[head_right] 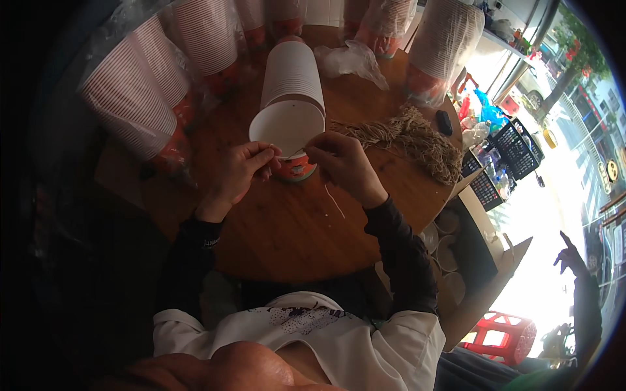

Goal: The person removes the plastic wrap from a stack of paper buckets and attaches a string handle onto a paper bucket by threading and tying a cord through its holes.

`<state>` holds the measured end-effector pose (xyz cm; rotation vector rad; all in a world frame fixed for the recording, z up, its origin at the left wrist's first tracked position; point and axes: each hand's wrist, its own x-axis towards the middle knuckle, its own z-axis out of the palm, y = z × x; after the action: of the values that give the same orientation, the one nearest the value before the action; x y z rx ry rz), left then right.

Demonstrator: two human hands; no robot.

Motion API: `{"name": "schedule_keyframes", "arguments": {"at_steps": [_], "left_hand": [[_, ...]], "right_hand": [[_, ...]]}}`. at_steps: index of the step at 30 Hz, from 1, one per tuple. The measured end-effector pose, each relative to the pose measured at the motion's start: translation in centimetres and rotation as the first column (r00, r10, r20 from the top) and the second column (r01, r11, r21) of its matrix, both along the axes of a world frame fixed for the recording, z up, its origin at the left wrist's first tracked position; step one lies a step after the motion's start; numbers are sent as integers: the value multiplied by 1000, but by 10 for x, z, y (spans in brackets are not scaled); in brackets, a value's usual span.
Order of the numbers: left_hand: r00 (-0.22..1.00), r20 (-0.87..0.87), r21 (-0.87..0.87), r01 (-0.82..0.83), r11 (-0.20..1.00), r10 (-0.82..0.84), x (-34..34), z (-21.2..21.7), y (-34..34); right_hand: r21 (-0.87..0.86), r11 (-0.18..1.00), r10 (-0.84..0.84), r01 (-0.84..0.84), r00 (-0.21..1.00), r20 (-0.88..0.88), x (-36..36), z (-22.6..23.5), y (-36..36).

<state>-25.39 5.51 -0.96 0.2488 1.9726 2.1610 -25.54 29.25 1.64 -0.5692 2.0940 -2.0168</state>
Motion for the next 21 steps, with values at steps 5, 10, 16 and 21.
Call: {"name": "schedule_keyframes", "arguments": {"at_steps": [5,10,16,21], "left_hand": [[993,-106,-200,-69,977,49,-17,8,0],[721,-682,-458,-293,840,-120,-42,5,7],[960,-237,-477,16,879,-146,-37,18,10],[945,-290,-521,-26,853,-148,-38,14,14]], "right_hand": [[162,986,-19,34,996,-91,-20,13,-9],[134,981,-66,142,886,-459,-50,3,-18],[164,958,-71,235,750,-657,-70,8,-26],[181,955,-40,234,708,-705,-72,10,-31]]}}
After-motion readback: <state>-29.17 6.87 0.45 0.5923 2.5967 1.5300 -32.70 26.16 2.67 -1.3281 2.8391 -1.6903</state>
